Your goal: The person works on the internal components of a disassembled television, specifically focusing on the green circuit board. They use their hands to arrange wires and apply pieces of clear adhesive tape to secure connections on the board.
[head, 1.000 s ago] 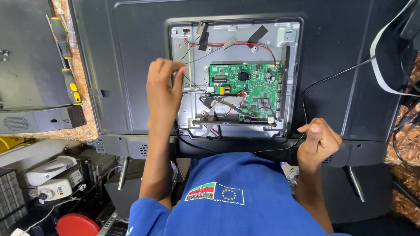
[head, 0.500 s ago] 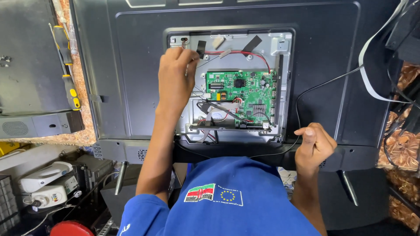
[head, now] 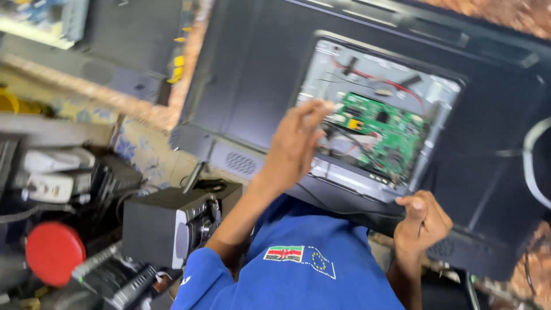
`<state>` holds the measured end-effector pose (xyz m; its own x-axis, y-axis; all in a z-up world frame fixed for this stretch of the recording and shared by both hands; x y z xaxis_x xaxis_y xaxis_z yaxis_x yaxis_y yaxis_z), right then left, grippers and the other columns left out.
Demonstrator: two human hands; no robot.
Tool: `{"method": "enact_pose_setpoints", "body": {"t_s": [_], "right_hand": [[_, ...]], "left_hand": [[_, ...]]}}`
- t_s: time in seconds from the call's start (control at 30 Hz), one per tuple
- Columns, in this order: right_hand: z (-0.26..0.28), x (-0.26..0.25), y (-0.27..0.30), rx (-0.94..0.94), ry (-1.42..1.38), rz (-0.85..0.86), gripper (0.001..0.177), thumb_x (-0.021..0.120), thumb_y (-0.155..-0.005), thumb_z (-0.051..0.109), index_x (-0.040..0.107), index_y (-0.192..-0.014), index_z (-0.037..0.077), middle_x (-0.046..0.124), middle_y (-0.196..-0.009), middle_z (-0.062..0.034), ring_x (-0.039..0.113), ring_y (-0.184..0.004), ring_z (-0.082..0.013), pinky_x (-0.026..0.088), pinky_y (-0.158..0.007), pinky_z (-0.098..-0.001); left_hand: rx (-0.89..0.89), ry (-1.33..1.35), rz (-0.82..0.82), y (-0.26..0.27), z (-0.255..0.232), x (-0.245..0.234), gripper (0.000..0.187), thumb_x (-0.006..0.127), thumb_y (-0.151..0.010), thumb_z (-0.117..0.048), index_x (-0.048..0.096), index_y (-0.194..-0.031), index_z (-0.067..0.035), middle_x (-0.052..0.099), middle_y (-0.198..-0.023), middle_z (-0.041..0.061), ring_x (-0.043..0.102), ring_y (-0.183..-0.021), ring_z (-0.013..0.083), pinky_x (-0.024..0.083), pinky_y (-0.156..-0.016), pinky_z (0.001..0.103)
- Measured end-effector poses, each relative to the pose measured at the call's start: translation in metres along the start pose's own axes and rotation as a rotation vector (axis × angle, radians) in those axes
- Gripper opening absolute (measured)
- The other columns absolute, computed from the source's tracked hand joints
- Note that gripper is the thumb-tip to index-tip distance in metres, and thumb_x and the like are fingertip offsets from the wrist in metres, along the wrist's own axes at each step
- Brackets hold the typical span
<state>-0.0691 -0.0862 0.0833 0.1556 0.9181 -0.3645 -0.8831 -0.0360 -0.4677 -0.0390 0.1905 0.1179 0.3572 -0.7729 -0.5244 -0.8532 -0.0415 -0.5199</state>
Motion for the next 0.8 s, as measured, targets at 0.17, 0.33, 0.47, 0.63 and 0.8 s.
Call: {"method": "enact_pose_setpoints", "body": {"t_s": [0.17, 0.33, 0.47, 0.63, 0.8], "right_hand": [[0.041, 0.055, 0.01, 0.004, 0.069, 0.233, 0.058, 0.038, -0.116, 0.029, 0.067, -0.079, -0.005, 0.052, -0.067, -0.0114, 0.047, -0.061, -0.0237, 0.031, -0.062, -0.0392], [0.069, 0.107, 0.015, -0.107, -0.032, 0.397, 0.055, 0.04, -0.112, 0.027, 0.065, -0.077, -0.006, 0.056, -0.067, -0.0124, 0.049, -0.057, -0.0219, 0.03, -0.056, -0.0363], [0.094, 0.156, 0.016, -0.251, -0.058, 0.522, 0.05, 0.041, -0.111, 0.026, 0.066, -0.079, -0.002, 0.053, -0.067, -0.0108, 0.049, -0.06, -0.0275, 0.036, -0.061, -0.0399], [0.131, 0.207, 0.015, -0.353, -0.023, 0.515, 0.054, 0.04, -0.111, 0.028, 0.068, -0.077, -0.003, 0.054, -0.064, -0.0126, 0.048, -0.058, -0.0301, 0.037, -0.062, -0.0418], [0.141, 0.262, 0.018, -0.385, 0.135, 0.446, 0.053, 0.04, -0.113, 0.028, 0.074, -0.084, -0.001, 0.056, -0.07, -0.0135, 0.052, -0.064, -0.0344, 0.035, -0.065, -0.0467]], "left_hand": [[0.106, 0.042, 0.096, 0.047, -0.041, -0.048, 0.021, 0.046, -0.112, -0.012, 0.062, -0.121, -0.002, 0.058, -0.087, 0.011, 0.056, -0.075, 0.0322, 0.041, -0.072, 0.043], [0.075, -0.074, -0.039, 0.087, -0.063, -0.116, 0.013, 0.061, -0.107, -0.006, 0.064, -0.117, 0.002, 0.059, -0.082, 0.01, 0.054, -0.069, 0.0283, 0.042, -0.065, 0.039], [0.018, -0.04, -0.183, 0.126, -0.054, -0.175, 0.017, 0.058, -0.108, -0.002, 0.065, -0.123, 0.001, 0.062, -0.082, 0.011, 0.055, -0.065, 0.0277, 0.046, -0.063, 0.039], [-0.092, -0.047, -0.358, 0.155, 0.017, -0.274, 0.02, 0.055, -0.109, -0.012, 0.07, -0.122, -0.008, 0.072, -0.077, 0.002, 0.065, -0.063, 0.0156, 0.053, -0.063, 0.032], [-0.113, -0.108, -0.475, 0.123, 0.151, -0.422, 0.022, 0.051, -0.112, -0.02, 0.071, -0.116, -0.012, 0.066, -0.067, -0.001, 0.066, -0.059, 0.01, 0.058, -0.059, 0.028]]}}
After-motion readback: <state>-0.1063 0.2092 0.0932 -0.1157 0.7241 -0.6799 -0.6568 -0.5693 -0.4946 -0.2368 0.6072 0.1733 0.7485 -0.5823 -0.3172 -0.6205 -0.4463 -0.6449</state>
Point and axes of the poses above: each hand's wrist, its own y-axis away from the middle knuckle, its own x-axis out of the palm, z = x × y, the point moved 8 cm from there along -y, towards the middle knuckle
